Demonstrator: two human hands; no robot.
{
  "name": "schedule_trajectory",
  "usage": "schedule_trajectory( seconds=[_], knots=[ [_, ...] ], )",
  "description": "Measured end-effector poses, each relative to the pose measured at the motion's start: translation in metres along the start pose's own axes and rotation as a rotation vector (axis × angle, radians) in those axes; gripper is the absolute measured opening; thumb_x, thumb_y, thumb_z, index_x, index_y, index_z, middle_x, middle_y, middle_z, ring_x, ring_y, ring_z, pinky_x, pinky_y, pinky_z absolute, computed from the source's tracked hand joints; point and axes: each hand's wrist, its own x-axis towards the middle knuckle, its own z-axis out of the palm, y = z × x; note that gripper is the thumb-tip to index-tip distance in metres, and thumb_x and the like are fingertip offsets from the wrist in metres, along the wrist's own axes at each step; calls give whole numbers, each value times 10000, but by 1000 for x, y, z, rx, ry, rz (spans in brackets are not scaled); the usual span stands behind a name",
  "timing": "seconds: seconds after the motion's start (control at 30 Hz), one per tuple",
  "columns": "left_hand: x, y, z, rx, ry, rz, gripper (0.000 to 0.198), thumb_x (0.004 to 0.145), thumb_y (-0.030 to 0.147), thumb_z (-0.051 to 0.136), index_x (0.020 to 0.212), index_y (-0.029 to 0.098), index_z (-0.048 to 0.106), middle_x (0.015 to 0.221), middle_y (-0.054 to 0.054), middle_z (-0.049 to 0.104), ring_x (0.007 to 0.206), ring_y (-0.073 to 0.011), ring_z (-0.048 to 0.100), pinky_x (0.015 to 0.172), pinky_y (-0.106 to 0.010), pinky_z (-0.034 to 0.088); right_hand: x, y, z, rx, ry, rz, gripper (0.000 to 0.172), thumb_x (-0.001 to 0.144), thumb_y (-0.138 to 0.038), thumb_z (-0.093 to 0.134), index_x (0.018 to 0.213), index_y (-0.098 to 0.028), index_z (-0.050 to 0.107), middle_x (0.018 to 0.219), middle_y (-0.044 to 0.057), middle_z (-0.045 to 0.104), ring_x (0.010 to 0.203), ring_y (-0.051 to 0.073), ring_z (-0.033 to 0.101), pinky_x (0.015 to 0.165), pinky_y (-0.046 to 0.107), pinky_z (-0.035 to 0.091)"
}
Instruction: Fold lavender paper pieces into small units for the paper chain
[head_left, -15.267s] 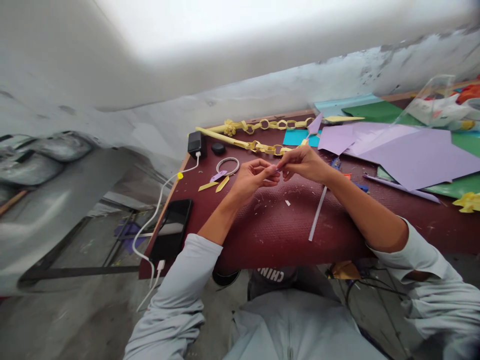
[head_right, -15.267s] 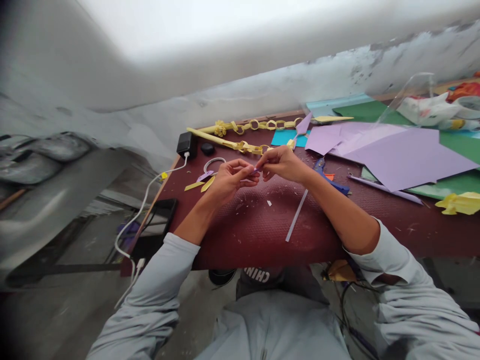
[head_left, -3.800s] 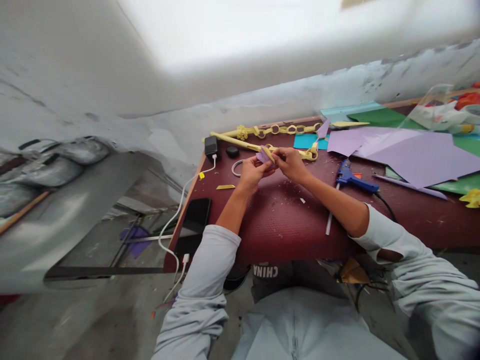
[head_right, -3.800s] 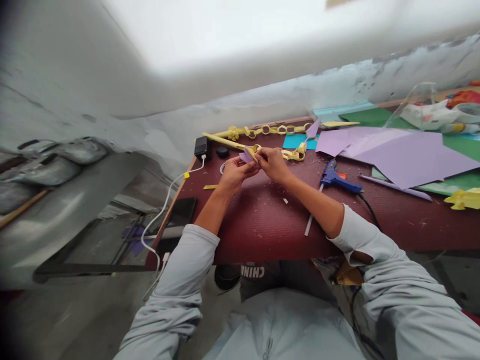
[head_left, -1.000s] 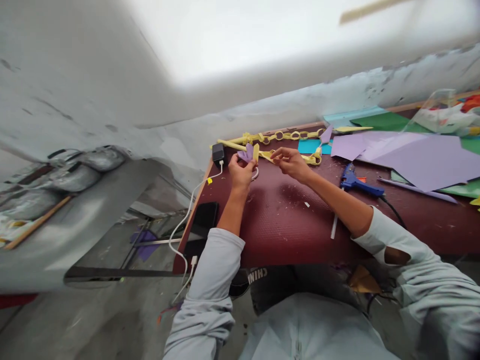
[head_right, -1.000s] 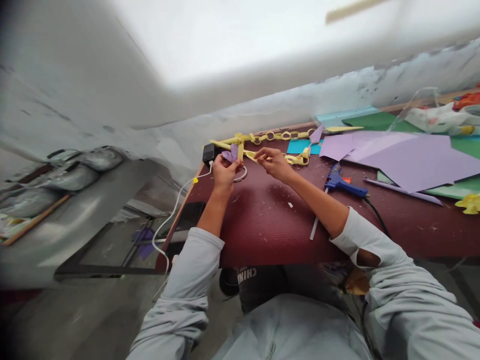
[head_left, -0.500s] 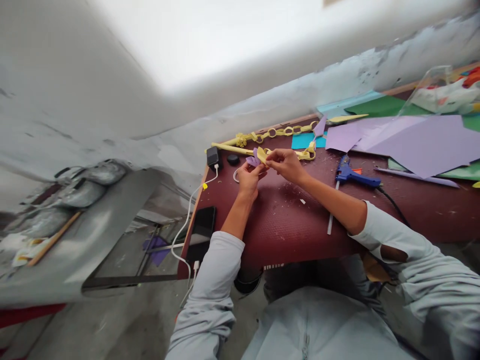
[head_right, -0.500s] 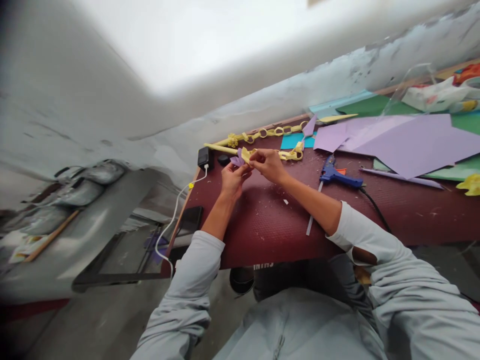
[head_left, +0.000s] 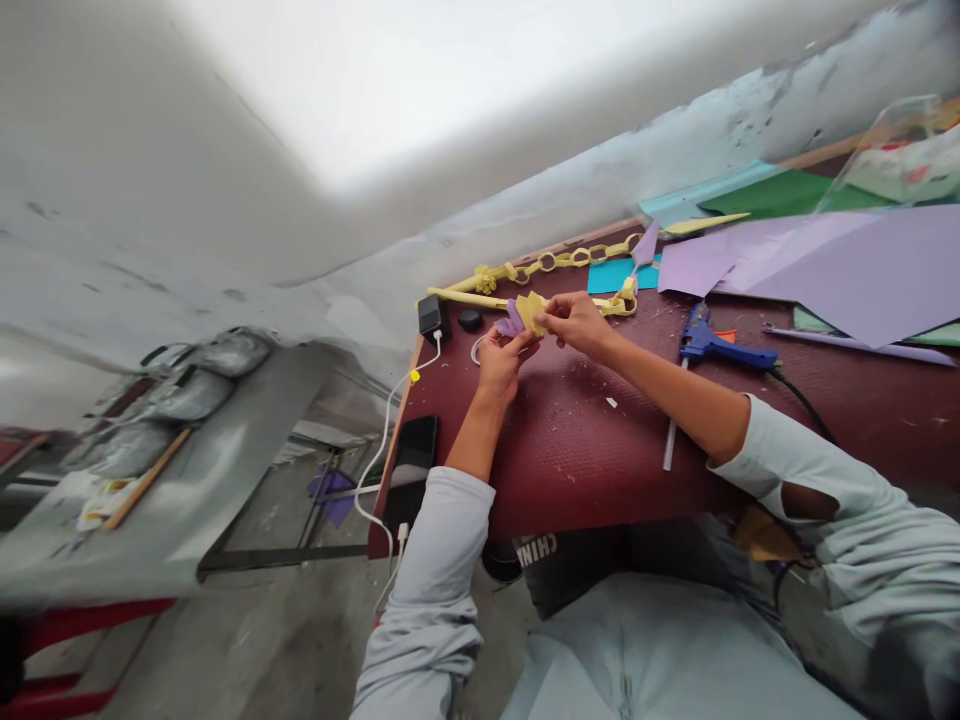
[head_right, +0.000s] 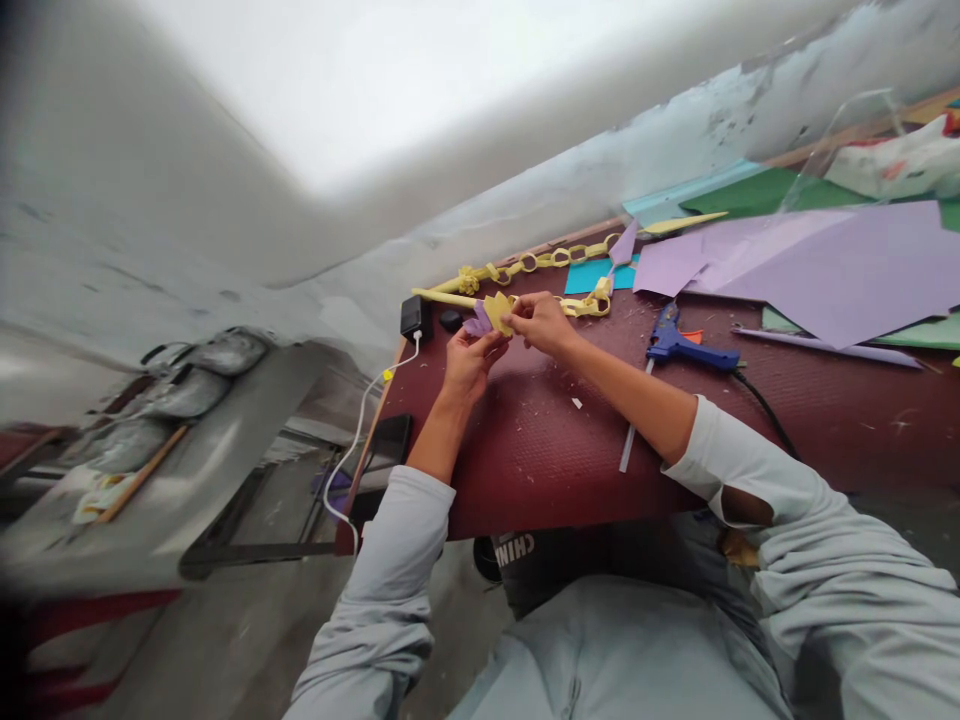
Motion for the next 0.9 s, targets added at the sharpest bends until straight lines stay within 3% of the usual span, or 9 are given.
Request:
schedule_trajectory(
  seconds=[0.1,0.23,0.43,0.6,0.73,0.83,0.9],
  knots=[
    [0,0,0,-29,-14,7,585,614,314,1101,1081,207,765,1073,-49,842,878,-182,814,926,-392,662,-3,0,1,125,-16,48,334,843,-312,946,797,-192,638,682,9,709,550,127,633,448,249,594],
    [-2,1,0,-22,-52,-21,559,628,298,1098,1068,212,765,1064,-46,849,899,-179,821,937,-385,671,-5,3,-1,173,-34,86,348,863,-247,948,847,-203,603,680,-8,706,553,115,644,466,251,651],
    [-5,1,3,0,-129,3,489,668,262,1053,1066,217,772,1047,-37,839,852,-172,816,862,-363,687,-6,6,-10,160,-73,97,291,894,-157,885,1042,-205,639,677,-39,698,514,122,627,433,247,618],
    [-9,4,5,27,-164,13,400,702,211,1008,1026,211,773,989,-41,821,855,-196,825,817,-350,689,-7,4,-13,141,-143,95,185,930,-210,877,941,-173,696,751,32,753,586,127,685,448,197,588],
    [-10,7,5,29,-179,-8,430,776,355,1029,1105,218,788,1004,-61,832,876,-217,838,846,-383,707,-7,2,-15,157,-149,109,284,900,-240,939,872,-179,662,751,29,737,576,118,662,442,195,575],
    [-7,4,5,44,-162,7,458,855,514,1003,1133,216,794,978,-78,835,921,-265,863,861,-437,729,-7,1,-16,132,-135,90,272,924,-223,914,870,-188,650,715,5,720,512,96,603,425,196,561],
    [-5,0,6,78,-115,55,445,862,524,1007,1087,205,793,916,-74,824,922,-288,871,842,-450,737,-7,0,-16,126,-126,69,264,940,-218,896,866,-194,643,678,-19,702,479,85,576,432,205,576]
  ],
)
